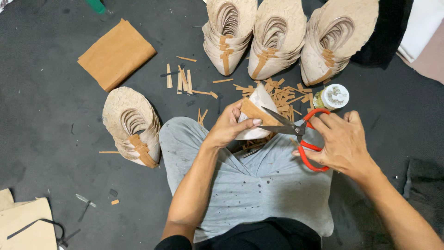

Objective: The person sits on the floor of a workshop among stacks of layered shoe upper components bundled with tape. They pick up each bundle, cut the tape strap with scissors, separate the layers, and set the bundle back on the floor with the others.

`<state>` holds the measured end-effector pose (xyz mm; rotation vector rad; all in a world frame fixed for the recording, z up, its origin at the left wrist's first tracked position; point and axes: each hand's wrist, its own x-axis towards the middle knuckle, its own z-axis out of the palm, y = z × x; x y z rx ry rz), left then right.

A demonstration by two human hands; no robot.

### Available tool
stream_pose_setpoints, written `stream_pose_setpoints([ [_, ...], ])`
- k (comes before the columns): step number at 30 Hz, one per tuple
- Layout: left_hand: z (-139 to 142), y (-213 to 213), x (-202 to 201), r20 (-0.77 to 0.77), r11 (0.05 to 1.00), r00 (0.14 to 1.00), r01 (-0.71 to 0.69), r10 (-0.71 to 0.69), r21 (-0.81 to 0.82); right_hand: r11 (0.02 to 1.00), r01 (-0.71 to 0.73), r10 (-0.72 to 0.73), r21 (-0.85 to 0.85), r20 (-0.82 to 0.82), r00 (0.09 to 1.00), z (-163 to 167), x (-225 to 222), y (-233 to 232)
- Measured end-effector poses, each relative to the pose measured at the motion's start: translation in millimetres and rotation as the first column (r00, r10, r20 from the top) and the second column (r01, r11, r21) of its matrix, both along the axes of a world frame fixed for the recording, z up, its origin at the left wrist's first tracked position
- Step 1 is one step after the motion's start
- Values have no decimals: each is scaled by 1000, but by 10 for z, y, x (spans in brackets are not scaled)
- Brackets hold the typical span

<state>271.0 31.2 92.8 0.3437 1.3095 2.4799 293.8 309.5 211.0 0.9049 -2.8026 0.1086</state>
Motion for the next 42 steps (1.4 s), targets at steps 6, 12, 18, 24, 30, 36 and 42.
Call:
stream_pose_setpoints([
  [6,-71,7,-13,-22,999,1000,-11,10,-33,1000,27,-28,13,110,994,-47,16,-22],
  [12,-87,25,-15,-48,999,999,-12,10,-34,999,18,-15,-34,81,997,-115,53,25],
  [18,-32,11,-12,-23,1000,1000,1,-1,-18,998,10,-5,-62,73,997,-127,32,40],
  [24,-23,-10,-34,0,996,999,-43,43,75,998,20,-20,-53,3,1000,-84,37,29],
  [30,-34,4,-29,-15,998,999,-44,45,38,1000,-2,2,-8,10,1000,-116,41,84],
  [36,-24,21,-23,-10,999,999,-49,49,-13,999,-26,27,-40,19,999,-226,33,201],
  [42,-15,-31,-14,12,998,1000,-1,2,-60,1000,-12,13,-23,36,999,-231,66,250],
])
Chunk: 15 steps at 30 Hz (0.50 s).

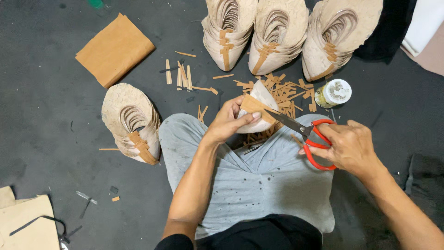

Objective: The person sits on the floor of a workshop among stacks of layered shoe upper components bundled with tape. They pick up each bundle, cut the tape strap with scissors, separate the layers, and set the bundle back on the floor with the others.

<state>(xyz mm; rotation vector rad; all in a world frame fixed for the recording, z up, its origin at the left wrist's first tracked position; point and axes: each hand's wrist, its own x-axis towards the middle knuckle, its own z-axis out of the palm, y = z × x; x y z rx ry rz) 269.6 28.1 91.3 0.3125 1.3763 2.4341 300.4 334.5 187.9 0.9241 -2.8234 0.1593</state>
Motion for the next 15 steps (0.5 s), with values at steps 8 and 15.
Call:
stream_pose_setpoints([
  [8,28,53,32,15,999,1000,8,-7,-46,1000,-2,3,16,-75,997,67,-2,-134],
  [15,27,33,20,-4,998,1000,-12,11,-68,997,15,-14,79,-10,1000,30,-17,-47],
])
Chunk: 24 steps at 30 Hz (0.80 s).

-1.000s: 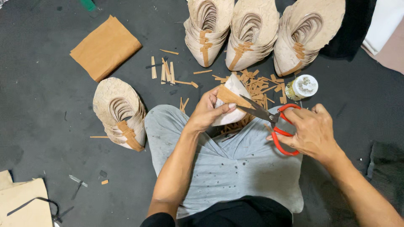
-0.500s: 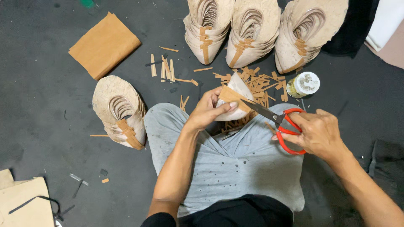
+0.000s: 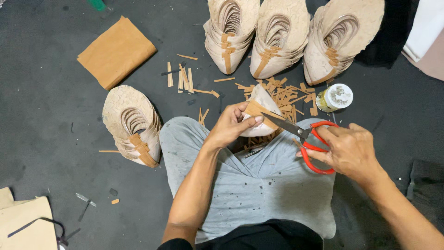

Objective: The person sits on the floor of a workshop among stacks of layered shoe upper components bundled with tape. They pick up each bundle, cut the tape strap with scissors, separate the layers, and set the bundle back on the floor with the others.

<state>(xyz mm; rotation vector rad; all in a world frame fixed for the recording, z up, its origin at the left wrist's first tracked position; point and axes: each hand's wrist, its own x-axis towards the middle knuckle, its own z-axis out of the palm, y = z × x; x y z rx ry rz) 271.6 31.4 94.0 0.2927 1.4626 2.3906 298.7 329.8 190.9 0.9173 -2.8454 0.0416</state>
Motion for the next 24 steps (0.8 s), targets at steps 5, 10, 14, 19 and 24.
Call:
stream_pose_setpoints([
  [5,4,20,-6,-14,999,1000,-9,9,-31,1000,-2,2,-28,16,1000,12,-9,10],
  [10,8,27,-4,-46,997,998,-49,46,-56,998,52,-52,26,5,999,62,5,-90],
  [14,30,82,27,-22,987,1000,3,-6,-159,999,38,-38,8,-24,999,82,-8,-162],
  [19,100,157,60,-28,975,999,14,-20,-220,997,46,-45,57,-17,999,61,-36,-224],
  [24,132,133,60,2,984,1000,31,-31,-174,999,9,-9,42,-15,1000,23,-58,-161],
])
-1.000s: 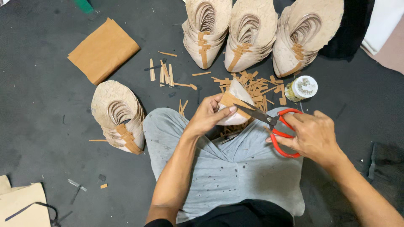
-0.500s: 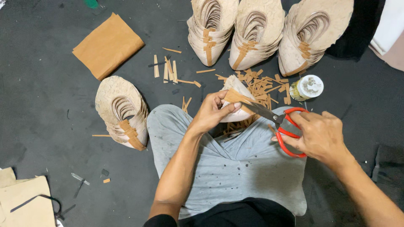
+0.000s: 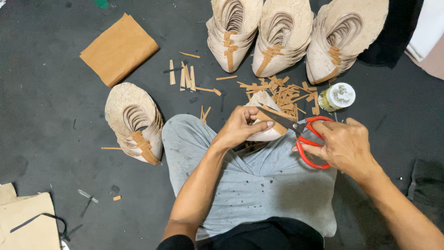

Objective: The person sits on the floor of a workshop among stacks of layered shoe upper components bundled with tape. They pick up each bundle, cut the tape strap with scissors, separate the layers, and set the bundle back on the floor with the others.

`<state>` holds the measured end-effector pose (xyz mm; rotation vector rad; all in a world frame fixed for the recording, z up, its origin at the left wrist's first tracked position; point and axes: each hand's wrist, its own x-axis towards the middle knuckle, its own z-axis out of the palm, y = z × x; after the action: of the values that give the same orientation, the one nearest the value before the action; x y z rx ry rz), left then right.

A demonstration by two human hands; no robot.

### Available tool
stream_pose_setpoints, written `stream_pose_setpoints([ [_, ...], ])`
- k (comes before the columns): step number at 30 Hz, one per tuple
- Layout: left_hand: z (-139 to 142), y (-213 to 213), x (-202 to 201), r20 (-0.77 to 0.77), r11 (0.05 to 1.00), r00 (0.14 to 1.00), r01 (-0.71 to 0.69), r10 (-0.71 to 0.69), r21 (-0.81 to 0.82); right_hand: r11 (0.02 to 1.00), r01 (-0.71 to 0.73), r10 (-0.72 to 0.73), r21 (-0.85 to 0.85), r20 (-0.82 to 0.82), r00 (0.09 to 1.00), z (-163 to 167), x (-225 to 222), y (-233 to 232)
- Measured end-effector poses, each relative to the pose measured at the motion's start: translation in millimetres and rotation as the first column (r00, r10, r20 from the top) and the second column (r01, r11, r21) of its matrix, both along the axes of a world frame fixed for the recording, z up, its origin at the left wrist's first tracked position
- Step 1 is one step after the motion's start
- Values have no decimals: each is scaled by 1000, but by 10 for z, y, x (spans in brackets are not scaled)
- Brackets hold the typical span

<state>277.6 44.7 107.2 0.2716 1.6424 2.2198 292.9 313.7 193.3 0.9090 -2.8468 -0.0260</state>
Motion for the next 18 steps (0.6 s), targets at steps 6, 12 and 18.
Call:
stream_pose_setpoints([
  [6,-134,35,-74,43,984,992,-120,115,135,895,240,-154,-376,244,957,-204,-12,20],
  [12,-340,224,-83,138,925,983,-165,124,341,71,634,102,-770,638,763,-461,-73,-464],
  [18,-142,-143,-105,-340,833,836,-513,430,-208,341,533,195,-774,613,766,-289,-454,-298],
])
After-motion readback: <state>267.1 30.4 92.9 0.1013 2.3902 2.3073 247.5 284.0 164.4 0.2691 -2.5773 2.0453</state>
